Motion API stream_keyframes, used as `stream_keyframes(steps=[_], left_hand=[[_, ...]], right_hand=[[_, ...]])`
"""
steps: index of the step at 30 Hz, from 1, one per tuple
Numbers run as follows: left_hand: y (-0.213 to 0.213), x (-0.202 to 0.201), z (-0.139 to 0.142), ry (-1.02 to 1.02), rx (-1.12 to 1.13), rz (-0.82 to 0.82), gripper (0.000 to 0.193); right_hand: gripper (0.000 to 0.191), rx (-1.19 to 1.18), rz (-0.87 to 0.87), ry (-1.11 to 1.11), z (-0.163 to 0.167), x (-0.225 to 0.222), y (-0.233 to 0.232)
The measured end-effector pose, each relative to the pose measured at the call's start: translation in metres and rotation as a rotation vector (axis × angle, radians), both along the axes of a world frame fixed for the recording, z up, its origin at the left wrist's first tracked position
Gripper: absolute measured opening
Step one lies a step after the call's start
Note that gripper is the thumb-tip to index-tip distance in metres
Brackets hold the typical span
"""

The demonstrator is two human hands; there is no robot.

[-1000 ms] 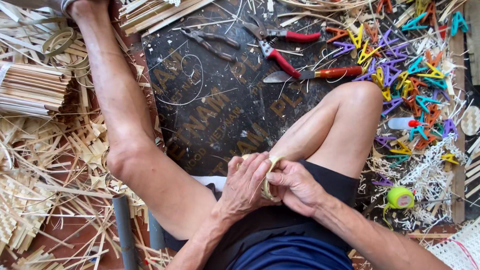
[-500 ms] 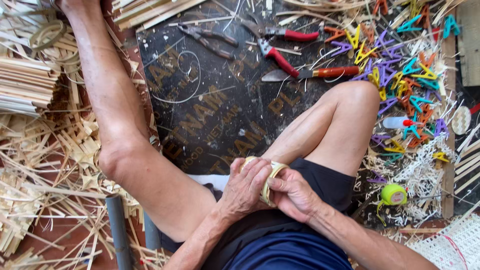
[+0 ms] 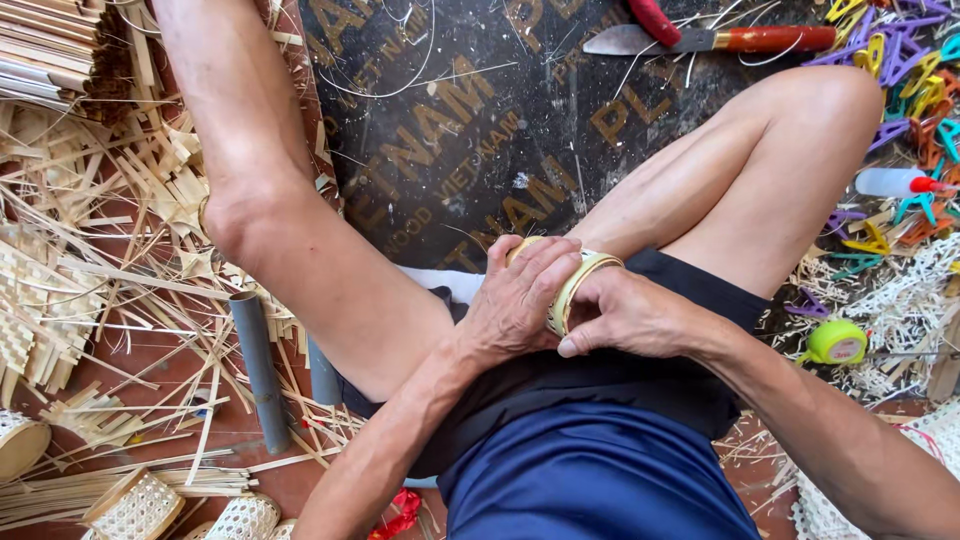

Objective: The person sits on the floor of a bamboo craft workshop and assembles small woven bamboo baskets. They bend thin bamboo strips, fit a rim strip around a woven basket body using a gray pipe as a form, secure parts with clothespins, trim with pliers, and press a round base into a finished basket.

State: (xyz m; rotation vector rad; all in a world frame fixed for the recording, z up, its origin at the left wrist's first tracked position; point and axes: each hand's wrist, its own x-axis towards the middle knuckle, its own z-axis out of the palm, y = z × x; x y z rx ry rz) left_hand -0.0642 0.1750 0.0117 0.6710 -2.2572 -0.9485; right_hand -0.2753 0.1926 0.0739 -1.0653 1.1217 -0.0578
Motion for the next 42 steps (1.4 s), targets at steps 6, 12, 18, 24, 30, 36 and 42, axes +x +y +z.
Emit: stream_keyframes(steps=[6,12,18,24,30,36,42], left_hand=[[-0.008,-0.005,0.013,-0.001,-0.028,0.052,0.1],[-0.036,0.0,0.007,0.138,0.289,0.235,0.114],[-0.034,-0.006,-0.004,0.473,0.445,0.43,0.124],[-0.056,-0.009,-0.004,0.327,0.357,0.479,0.121],[-0.051,0.002,0.008,0.1,0.25,0.456,0.104],[-0.062,-0.009,0.007,-0.136,0.222,0.588,0.032],[-0.094,-0.023,-0.006,-0.336,0.079,0.596,0.004]], right_hand=[[0.023,-0.159,0.083,0.032,0.005,0.003,-0.008],[0.015,-0.711,-0.486,0.192,0.026,-0.031,-0.011],[0.026,-0.351,-0.708,-0.088,-0.003,-0.012,-0.018],[0.033,-0.294,-0.828,-0.166,-0.044,0.011,-0.037],[0.024,-0.627,-0.563,0.082,-0.064,-0.024,-0.074],[0.024,-1.042,-0.266,0.135,-0.067,-0.022,-0.092],[0.032,-1.084,-0.098,0.491,-0.047,-0.008,-0.106]])
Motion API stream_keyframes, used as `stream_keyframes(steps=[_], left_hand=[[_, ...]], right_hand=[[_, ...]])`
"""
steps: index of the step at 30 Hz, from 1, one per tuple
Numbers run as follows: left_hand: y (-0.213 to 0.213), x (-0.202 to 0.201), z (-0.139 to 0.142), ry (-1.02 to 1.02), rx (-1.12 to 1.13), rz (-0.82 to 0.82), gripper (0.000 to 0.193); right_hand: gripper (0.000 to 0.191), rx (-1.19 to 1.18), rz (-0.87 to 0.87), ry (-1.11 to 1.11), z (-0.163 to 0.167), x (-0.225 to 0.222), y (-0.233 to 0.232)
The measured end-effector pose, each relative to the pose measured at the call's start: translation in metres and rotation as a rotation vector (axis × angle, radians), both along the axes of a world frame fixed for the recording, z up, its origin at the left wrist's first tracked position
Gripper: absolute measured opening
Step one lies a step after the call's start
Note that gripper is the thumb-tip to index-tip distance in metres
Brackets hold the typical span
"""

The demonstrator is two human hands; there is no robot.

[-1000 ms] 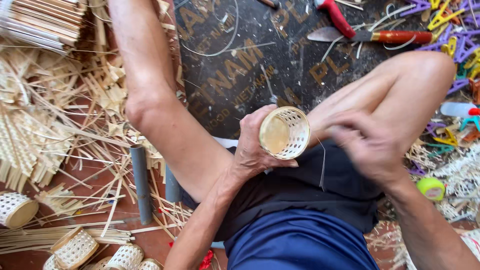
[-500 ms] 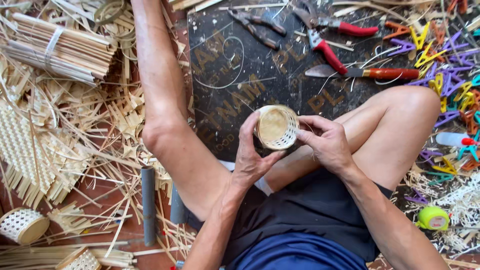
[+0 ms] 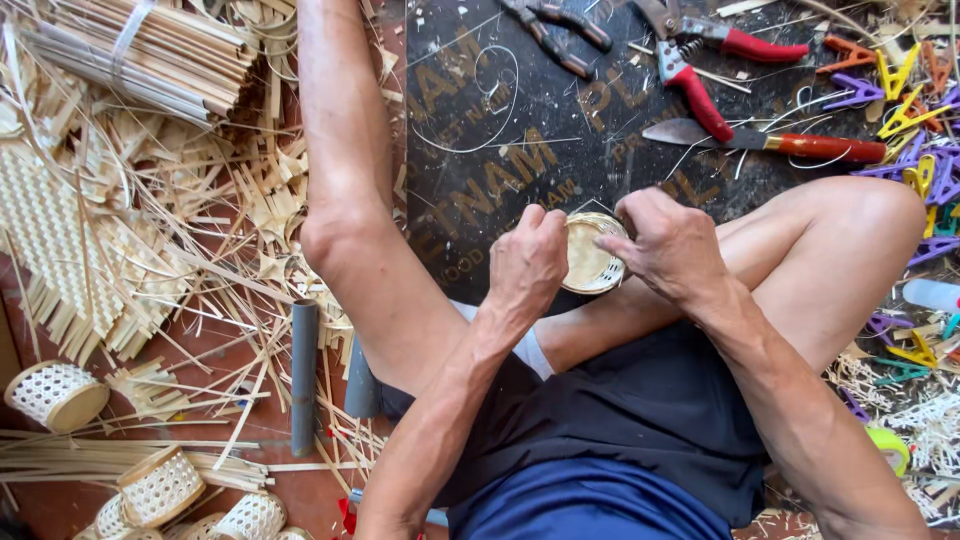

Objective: The person sits on the floor of a bamboo craft workshop and assembles small woven bamboo baskets. They bend thin bamboo strips, fit a rim strip around a woven basket body using a gray pipe as a form, secure parts with clothespins, trim with pliers, and press a round base into a finished basket.

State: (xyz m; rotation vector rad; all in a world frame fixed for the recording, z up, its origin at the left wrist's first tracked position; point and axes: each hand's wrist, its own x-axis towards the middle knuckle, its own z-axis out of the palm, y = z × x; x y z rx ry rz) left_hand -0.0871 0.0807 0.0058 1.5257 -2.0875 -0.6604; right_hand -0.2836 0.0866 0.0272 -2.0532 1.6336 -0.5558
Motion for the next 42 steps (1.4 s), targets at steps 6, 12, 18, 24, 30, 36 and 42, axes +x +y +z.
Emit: stream_keyframes(steps=[6,12,18,24,30,36,42], left_hand=[[-0.008,0.009,0.008,-0.05,-0.093,-0.019,0.006],[0.01,0.025,0.027,0.093,-0.04,0.059,0.032],[0.001,0.025,0.031,0.278,-0.01,0.178,0.03],[-0.006,0.022,0.033,0.384,0.044,0.218,0.025],[-0.012,0.016,0.075,0.364,-0.088,0.228,0.032],[0.008,-0.038,0.101,0.517,0.036,-0.034,0.036],[0.024,-0.022,0.07,1.066,0.872,0.111,0.029]], right_hand=[[0.014,-0.151,0.026,0.011,0.004,-0.014,-0.01],[0.023,-0.23,-0.468,0.219,0.011,-0.193,-0.084],[0.02,-0.229,-0.509,0.494,-0.019,-0.296,-0.111],[0.023,0.038,-0.616,0.625,-0.021,-0.306,-0.126],[0.007,-0.042,-0.703,-0.699,0.042,-0.251,-0.079],[0.009,0.173,-0.535,-1.146,0.064,-0.068,-0.022],[0.009,0.178,-0.473,-1.183,0.034,-0.003,-0.03]])
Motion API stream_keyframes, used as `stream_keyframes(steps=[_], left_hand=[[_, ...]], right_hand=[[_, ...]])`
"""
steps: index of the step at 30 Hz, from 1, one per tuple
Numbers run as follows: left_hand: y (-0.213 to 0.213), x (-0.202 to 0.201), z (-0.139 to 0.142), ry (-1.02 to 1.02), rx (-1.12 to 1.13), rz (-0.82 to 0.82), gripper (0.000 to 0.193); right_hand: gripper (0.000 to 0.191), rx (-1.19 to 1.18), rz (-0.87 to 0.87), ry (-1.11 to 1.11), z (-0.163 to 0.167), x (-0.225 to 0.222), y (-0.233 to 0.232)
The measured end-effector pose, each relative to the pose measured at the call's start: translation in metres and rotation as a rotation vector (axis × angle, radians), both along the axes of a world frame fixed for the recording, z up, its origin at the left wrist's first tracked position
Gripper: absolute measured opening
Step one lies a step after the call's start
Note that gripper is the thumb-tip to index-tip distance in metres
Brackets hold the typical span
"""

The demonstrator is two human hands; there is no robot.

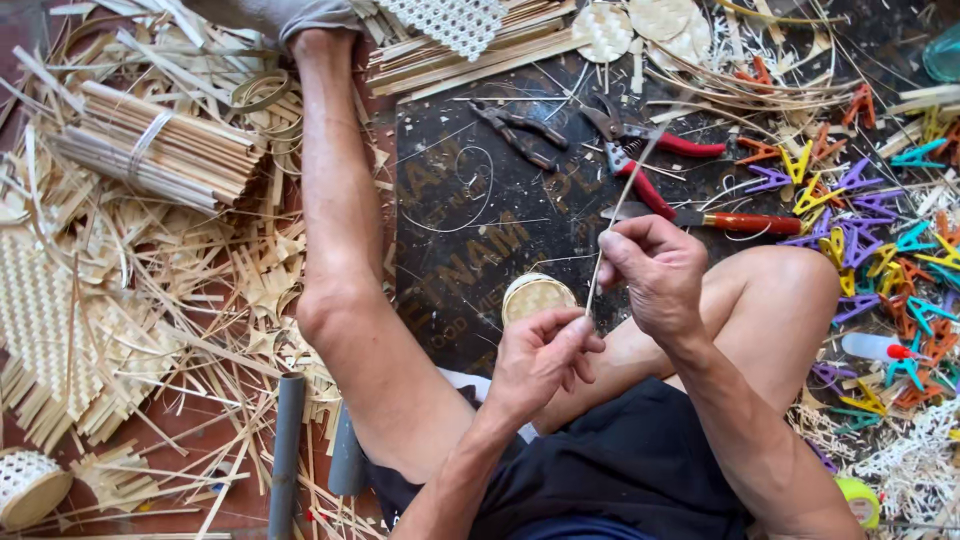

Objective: The person sits on the floor of a bamboo craft workshop and assembles small woven bamboo baskets. They bend thin bamboo strips, fit a rim strip around a woven basket body using a gray pipe as a form, secure parts with clothespins, trim with pliers, and press a round base into a finished basket.

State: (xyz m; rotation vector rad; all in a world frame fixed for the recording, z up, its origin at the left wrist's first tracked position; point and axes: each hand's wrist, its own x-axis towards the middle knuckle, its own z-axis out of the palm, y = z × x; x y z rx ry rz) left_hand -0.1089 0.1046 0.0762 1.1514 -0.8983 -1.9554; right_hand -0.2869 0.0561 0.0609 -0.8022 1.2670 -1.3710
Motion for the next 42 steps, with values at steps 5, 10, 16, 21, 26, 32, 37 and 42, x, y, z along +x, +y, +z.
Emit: stream_keyframes(steps=[5,10,16,21,26,32,37,42], left_hand=[[-0.004,0.017,-0.02,0.077,0.109,0.083,0.02],[-0.011,0.051,-0.033,0.137,0.126,0.224,0.015],[-0.021,0.076,-0.036,0.113,0.122,0.303,0.015],[-0.028,0.082,-0.033,0.066,0.135,0.334,0.017],[-0.03,0.09,-0.03,-0.052,0.066,0.331,0.018],[-0.034,0.092,-0.015,-0.167,-0.014,0.279,0.021],[-0.039,0.085,-0.013,-0.073,0.059,0.259,0.02],[-0.023,0.06,-0.027,0.01,0.105,0.22,0.02]], right_hand=[[0.014,0.059,0.207,-0.017,-0.023,0.005,-0.022],[0.025,-0.306,0.525,1.336,-0.058,-0.055,-0.06],[0.03,-0.13,0.573,1.825,-0.087,-0.11,-0.07],[0.005,-0.212,0.65,1.746,-0.077,-0.11,-0.076],[0.007,-0.605,0.233,1.615,-0.028,-0.109,-0.074],[0.007,-0.525,0.01,1.078,0.066,-0.087,-0.052],[0.015,-0.189,0.098,0.424,0.07,-0.057,-0.007],[0.018,0.011,-0.041,0.153,0.022,-0.007,0.01]])
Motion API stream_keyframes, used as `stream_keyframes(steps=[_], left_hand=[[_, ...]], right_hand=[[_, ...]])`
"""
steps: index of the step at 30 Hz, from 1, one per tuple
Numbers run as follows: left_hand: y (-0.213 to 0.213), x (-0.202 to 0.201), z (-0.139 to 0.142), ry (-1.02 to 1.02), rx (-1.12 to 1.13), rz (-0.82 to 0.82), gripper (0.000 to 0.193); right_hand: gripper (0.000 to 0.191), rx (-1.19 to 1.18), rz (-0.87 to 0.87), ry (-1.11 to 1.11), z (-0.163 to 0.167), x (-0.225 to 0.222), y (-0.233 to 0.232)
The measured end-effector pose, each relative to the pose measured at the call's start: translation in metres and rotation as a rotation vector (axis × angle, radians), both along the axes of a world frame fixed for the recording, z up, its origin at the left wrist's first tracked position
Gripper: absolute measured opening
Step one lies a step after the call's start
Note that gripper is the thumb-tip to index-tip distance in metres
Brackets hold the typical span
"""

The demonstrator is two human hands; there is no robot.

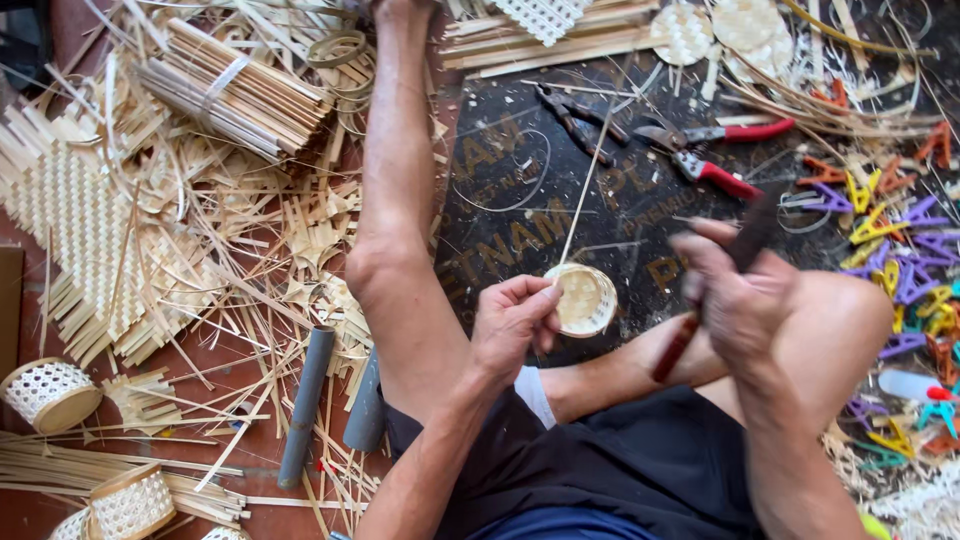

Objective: The person sits on the floor of a bamboo craft workshop and assembles small woven bamboo baskets. They bend thin bamboo strips, fit a rim strip around a woven basket body using a gray pipe as a form, secure parts with clothespins, trim with pliers, and press a round base into a finished basket.

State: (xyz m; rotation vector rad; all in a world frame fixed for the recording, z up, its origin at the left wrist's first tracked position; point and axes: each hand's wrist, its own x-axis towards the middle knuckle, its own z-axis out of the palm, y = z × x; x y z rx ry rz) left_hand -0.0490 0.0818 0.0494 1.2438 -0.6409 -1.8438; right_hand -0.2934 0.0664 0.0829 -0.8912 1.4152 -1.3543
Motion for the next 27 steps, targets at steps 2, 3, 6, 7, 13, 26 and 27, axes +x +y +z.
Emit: stream_keyframes(steps=[2,3,6,7,13,26,27], left_hand=[[0.015,-0.024,-0.008,0.118,-0.006,-0.019,0.02],[0.023,-0.039,-0.011,0.181,-0.044,-0.042,0.02],[0.026,-0.04,-0.011,0.154,-0.192,-0.169,0.027],[0.023,-0.033,-0.007,0.109,-0.247,-0.217,0.031],[-0.046,0.141,0.054,0.482,-0.132,-0.122,0.065],[0.006,0.107,0.096,-0.958,-0.444,-0.4,0.02],[0.007,0.103,0.091,-1.032,-0.57,-0.315,0.018]], right_hand=[[0.02,0.027,-0.004,0.026,-0.012,0.03,-0.003],[0.022,0.021,0.019,0.082,-0.015,0.042,-0.007],[0.02,-0.017,0.107,0.151,-0.011,0.053,-0.015],[0.019,0.013,0.2,0.166,-0.008,0.046,-0.016],[0.02,0.274,0.612,0.363,0.014,-0.048,-0.005],[0.022,-0.004,0.558,0.944,0.057,-0.07,0.02],[0.023,0.026,0.526,0.925,0.062,-0.07,0.022]])
